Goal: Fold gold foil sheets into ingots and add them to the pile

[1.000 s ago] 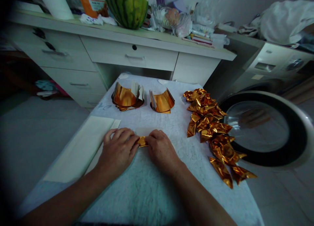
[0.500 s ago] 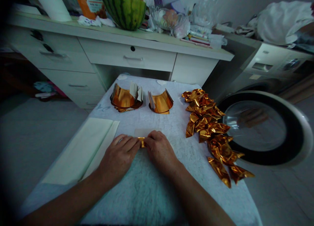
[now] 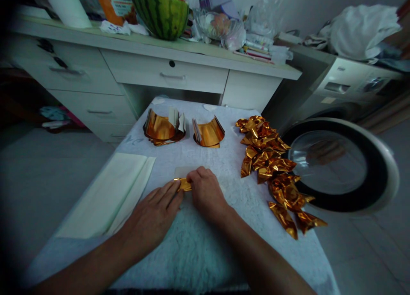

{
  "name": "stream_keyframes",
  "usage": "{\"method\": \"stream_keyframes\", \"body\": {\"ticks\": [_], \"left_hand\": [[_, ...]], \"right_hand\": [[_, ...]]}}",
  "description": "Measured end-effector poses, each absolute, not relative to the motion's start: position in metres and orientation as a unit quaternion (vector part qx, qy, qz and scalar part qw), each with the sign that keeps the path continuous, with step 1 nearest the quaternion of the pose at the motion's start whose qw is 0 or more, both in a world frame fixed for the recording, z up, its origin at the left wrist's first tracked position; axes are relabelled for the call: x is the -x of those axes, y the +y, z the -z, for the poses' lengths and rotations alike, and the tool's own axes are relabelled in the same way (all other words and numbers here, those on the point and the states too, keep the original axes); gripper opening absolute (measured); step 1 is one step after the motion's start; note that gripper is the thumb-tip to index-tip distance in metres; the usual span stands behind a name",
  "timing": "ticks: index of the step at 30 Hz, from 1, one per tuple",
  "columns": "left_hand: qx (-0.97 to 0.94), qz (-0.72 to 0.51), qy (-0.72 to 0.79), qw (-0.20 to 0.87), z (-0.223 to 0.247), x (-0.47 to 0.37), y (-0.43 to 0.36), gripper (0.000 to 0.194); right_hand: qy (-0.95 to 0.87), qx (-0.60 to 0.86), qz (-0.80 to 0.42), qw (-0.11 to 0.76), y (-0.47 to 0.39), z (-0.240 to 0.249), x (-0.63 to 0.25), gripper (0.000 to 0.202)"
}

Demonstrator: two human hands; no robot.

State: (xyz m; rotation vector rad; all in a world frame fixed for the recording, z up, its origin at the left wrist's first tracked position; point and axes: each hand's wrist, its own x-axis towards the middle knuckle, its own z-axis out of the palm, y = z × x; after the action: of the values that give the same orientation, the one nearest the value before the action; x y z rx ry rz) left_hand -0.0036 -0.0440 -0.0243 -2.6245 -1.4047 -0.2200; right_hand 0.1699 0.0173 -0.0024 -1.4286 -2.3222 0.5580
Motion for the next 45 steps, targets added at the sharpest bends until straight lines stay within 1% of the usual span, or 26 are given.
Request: {"method": "stream_keyframes", "body": {"ticks": [4, 9, 14, 17, 21, 24, 27, 30, 36, 40, 45], "left_hand": [[0.880, 0.066, -0.466, 0.058, 0.024, 0.006, -0.045, 0.041], [0.877, 0.085, -0.471, 0.037, 0.016, 0.008, -0.043, 0.037], [0.881, 0.159, -0.444, 0.043, 0.018, 0.016, -0.040, 0.036], [0.877, 0.187, -0.439, 0.056, 0.021, 0.019, -0.040, 0.034], [0.870, 0.202, -0.444, 0.072, 0.021, 0.018, -0.041, 0.034], [0.869, 0.215, -0.442, 0.064, 0.018, 0.016, -0.039, 0.032], [0.872, 0.206, -0.440, 0.050, 0.016, 0.016, -0.036, 0.028], [0.879, 0.193, -0.435, 0.040, 0.019, 0.018, -0.033, 0.028], [0.878, 0.156, -0.453, 0.011, 0.020, 0.018, -0.034, 0.037], [0.880, 0.146, -0.452, 0.016, 0.018, 0.018, -0.035, 0.034], [0.874, 0.153, -0.459, 0.044, 0.024, 0.017, -0.036, 0.036]], "right_hand": [[-0.821, 0.530, -0.156, 0.141, 0.017, 0.002, -0.164, 0.016], [-0.818, 0.545, -0.147, 0.115, 0.016, -0.003, -0.159, 0.012], [-0.807, 0.567, -0.123, 0.109, 0.014, -0.004, -0.153, 0.005], [-0.801, 0.577, -0.114, 0.111, 0.012, -0.003, -0.150, 0.008], [-0.795, 0.586, -0.108, 0.114, 0.009, -0.001, -0.148, 0.020], [-0.795, 0.587, -0.096, 0.122, 0.007, 0.001, -0.147, 0.025], [-0.797, 0.584, -0.083, 0.131, 0.007, 0.002, -0.147, 0.025], [-0.799, 0.580, -0.085, 0.133, 0.007, 0.003, -0.147, 0.020], [-0.799, 0.575, -0.111, 0.133, 0.007, 0.003, -0.150, 0.006], [-0.799, 0.572, -0.131, 0.130, 0.008, 0.003, -0.153, 0.016], [-0.799, 0.568, -0.139, 0.139, 0.008, 0.004, -0.154, 0.019]]}}
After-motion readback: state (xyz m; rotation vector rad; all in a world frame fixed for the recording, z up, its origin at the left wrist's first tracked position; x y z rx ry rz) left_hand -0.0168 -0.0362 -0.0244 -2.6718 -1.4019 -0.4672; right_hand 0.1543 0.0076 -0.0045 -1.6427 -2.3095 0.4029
